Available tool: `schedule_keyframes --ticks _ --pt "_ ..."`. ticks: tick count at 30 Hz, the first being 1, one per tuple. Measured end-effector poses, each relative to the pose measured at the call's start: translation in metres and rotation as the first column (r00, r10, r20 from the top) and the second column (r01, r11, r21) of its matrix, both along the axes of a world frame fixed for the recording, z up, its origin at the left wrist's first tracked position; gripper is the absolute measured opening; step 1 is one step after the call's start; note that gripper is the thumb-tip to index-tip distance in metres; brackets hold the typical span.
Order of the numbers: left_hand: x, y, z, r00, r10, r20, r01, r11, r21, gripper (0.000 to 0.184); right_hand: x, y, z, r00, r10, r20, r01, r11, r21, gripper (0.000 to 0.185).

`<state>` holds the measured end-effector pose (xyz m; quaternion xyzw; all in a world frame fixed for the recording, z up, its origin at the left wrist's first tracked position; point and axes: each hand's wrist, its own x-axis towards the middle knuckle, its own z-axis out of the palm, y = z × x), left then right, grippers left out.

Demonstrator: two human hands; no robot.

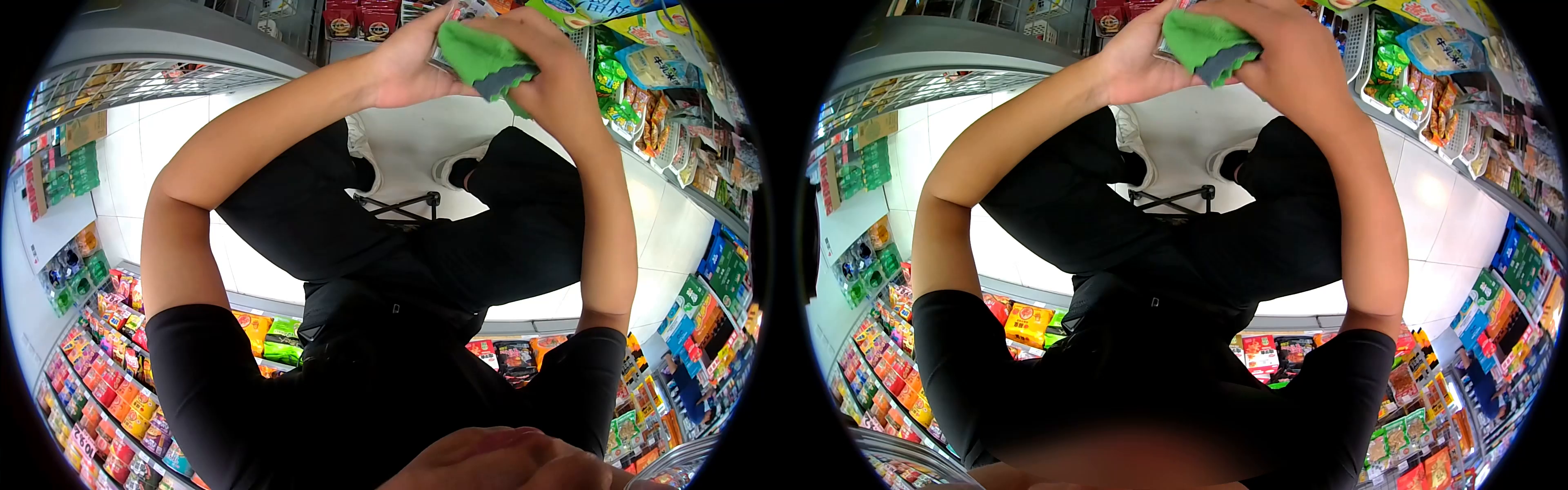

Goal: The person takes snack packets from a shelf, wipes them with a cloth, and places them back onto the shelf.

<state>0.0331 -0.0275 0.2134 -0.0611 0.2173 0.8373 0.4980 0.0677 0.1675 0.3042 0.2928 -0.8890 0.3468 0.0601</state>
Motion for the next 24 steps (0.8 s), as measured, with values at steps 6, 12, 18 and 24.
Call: schedule_keyframes --ticks 6,12,18,24 --pt "0.007 0.004 0.004 1.000 0.003 -0.001 -0.003 1.000 -0.027 0.054 -0.004 0.003 -0.005 0.995 -0.048 -0.084 0.044 0.998 -0.048 0.046" --pt "0.006 0.003 0.002 0.999 0.015 -0.042 -0.015 1.000 0.015 0.053 0.003 -0.004 0.014 0.999 -0.015 0.040 0.015 1.000 0.010 0.044" --pt "0.014 0.005 0.029 0.995 0.076 -0.067 -0.084 0.988 -0.127 0.043 -0.005 0.008 -0.001 1.000 0.028 -0.007 -0.028 0.995 -0.091 0.044" --pt "0.006 0.004 0.007 0.960 0.085 -0.266 -0.172 0.931 -0.323 0.038 -0.004 0.006 0.000 0.999 0.034 0.006 -0.034 0.999 -0.019 0.043"
